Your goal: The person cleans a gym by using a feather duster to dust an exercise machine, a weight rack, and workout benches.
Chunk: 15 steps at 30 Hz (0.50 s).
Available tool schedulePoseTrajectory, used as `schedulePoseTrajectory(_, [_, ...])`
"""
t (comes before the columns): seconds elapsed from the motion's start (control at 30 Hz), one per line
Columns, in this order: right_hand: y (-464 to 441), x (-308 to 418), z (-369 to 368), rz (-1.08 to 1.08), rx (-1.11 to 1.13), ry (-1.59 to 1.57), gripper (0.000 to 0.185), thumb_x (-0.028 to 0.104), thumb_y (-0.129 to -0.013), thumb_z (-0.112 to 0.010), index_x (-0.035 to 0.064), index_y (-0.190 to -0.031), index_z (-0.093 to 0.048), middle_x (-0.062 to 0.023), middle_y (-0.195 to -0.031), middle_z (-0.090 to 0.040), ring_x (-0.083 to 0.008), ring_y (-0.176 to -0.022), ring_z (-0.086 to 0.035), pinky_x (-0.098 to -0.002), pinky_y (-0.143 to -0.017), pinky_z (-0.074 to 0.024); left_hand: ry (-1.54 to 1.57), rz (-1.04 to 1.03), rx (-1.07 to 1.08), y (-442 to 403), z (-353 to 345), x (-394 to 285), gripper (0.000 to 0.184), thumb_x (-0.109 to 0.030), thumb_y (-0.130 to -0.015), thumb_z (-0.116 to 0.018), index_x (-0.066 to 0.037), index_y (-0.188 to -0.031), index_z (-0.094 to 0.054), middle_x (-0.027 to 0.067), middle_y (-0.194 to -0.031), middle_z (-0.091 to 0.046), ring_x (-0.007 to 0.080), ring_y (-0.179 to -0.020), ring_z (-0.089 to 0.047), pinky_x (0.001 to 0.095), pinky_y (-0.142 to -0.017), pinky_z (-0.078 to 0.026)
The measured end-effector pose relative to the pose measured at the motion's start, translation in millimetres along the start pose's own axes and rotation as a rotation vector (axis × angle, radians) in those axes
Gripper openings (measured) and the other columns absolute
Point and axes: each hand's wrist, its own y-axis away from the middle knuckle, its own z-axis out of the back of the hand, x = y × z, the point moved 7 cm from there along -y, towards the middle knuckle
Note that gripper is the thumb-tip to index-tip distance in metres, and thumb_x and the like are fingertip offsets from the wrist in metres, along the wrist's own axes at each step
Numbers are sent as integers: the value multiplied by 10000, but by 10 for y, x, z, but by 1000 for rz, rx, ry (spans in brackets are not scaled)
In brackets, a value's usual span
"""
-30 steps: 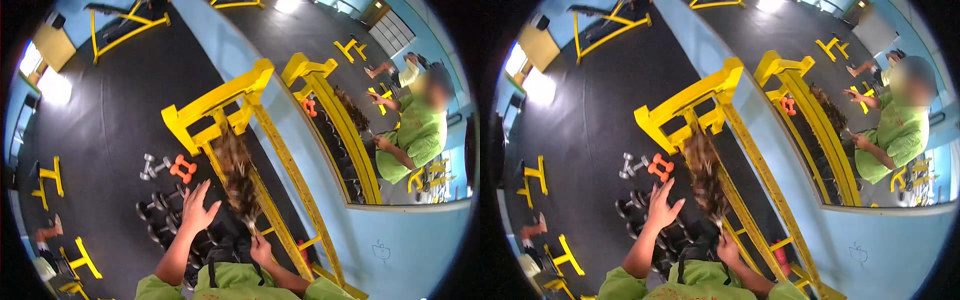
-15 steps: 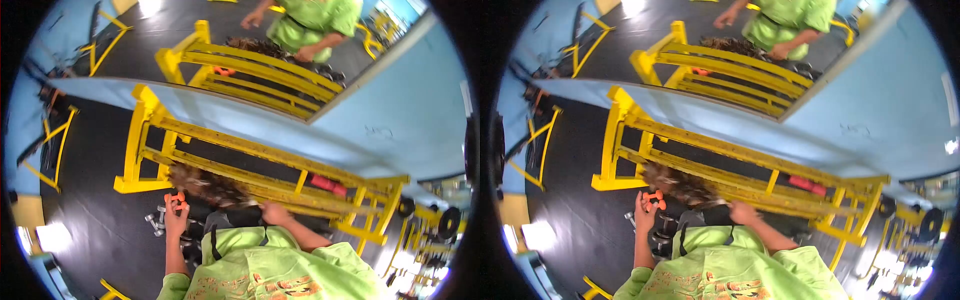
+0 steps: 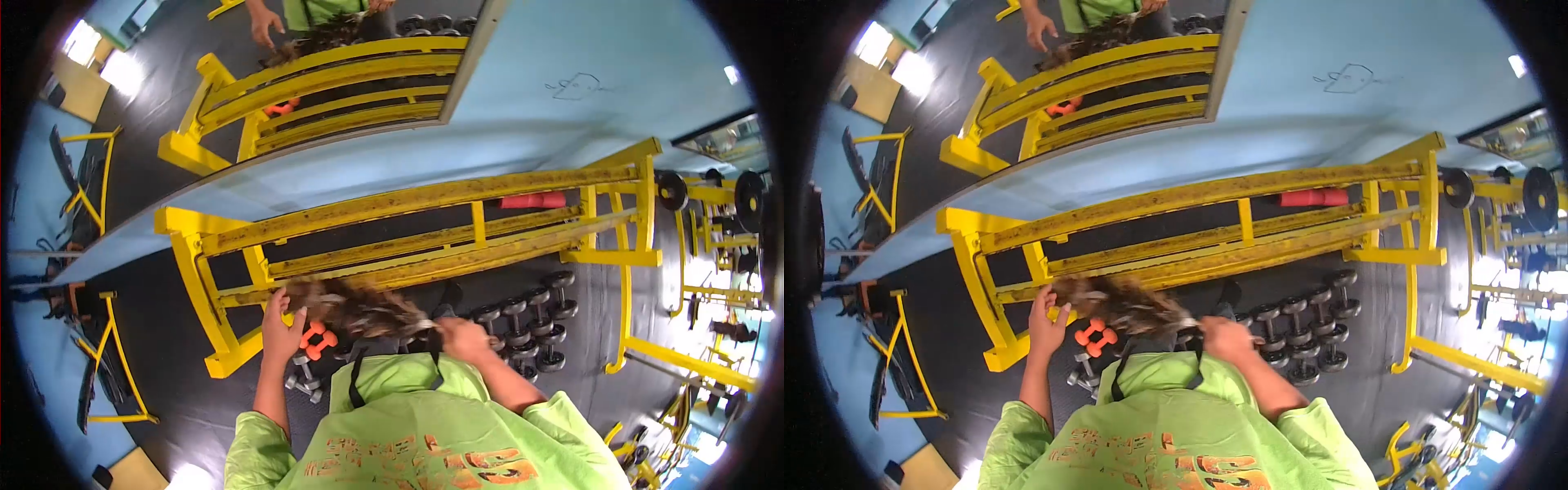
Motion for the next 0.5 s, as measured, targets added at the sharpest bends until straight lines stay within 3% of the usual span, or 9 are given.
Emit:
schedulePoseTrajectory(0.03, [205, -357, 121, -134, -15, 12, 241, 187, -824, -534, 131, -1022, -659, -150, -984, -667, -365, -873, -638, -461, -744, -517, 16, -23, -6, 31, -43, -137, 541, -196, -795, -706, -26, -1262, -490, 194, -1096, -605, 297, -1020, -599, 385, -893, -470])
schedulePoseTrajectory(0.1, [753, -1018, 232, -277, -205, -32, 208, 211, -868, -532, 118, -996, -667, -166, -945, -666, -361, -885, -636, -455, -736, -515, 30, -33, 48, 85, -267, -201, 532, -193, -794, -706, -27, -1255, -499, 196, -1099, -603, 301, -1021, -598, 388, -896, -468])
schedulePoseTrajectory(0.13, [1029, -1244, 244, -469, -157, -76, 201, 210, -879, -533, 108, -989, -667, -176, -919, -665, -373, -880, -633, -458, -729, -513, 43, -24, 83, 94, -374, -247, 522, -191, -793, -707, -28, -1248, -508, 199, -1103, -602, 304, -1023, -597, 391, -899, -466])
schedulePoseTrajectory(0.27, [1637, -1002, -237, -505, -141, -147, 215, 236, -893, -524, 114, -1003, -663, -181, -904, -659, -375, -853, -637, -471, -729, -513, 57, -238, 110, -45, -784, -760, 455, -196, -805, -694, -27, -1198, -538, 185, -1090, -594, 341, -1024, -576, 411, -889, -452])
schedulePoseTrajectory(0.33, [1670, -779, -352, -357, -208, -280, 229, 249, -860, -507, 140, -1013, -638, -159, -892, -667, -358, -849, -650, -467, -739, -521, 57, -326, 170, -190, -951, -1079, 443, -198, -809, -689, -29, -1190, -541, 183, -1083, -592, 347, -1026, -569, 414, -888, -449])
schedulePoseTrajectory(0.4, [1730, -924, -373, -442, -141, -70, 237, 213, -833, -523, 155, -1030, -642, -140, -890, -669, -351, -828, -646, -458, -724, -523, 46, -419, 240, -288, -1138, -1361, 430, -201, -814, -684, -31, -1183, -544, 181, -1077, -589, 353, -1028, -561, 417, -887, -446])
schedulePoseTrajectory(0.5, [2092, -1306, 17, -597, -512, -167, 179, 190, -874, -534, 97, -978, -646, -179, -851, -654, -384, -792, -631, -465, -688, -511, -43, -574, 380, -413, -1431, -1714, 405, -209, -813, -677, -39, -1159, -553, 175, -1085, -583, 363, -1032, -550, 420, -898, -441])
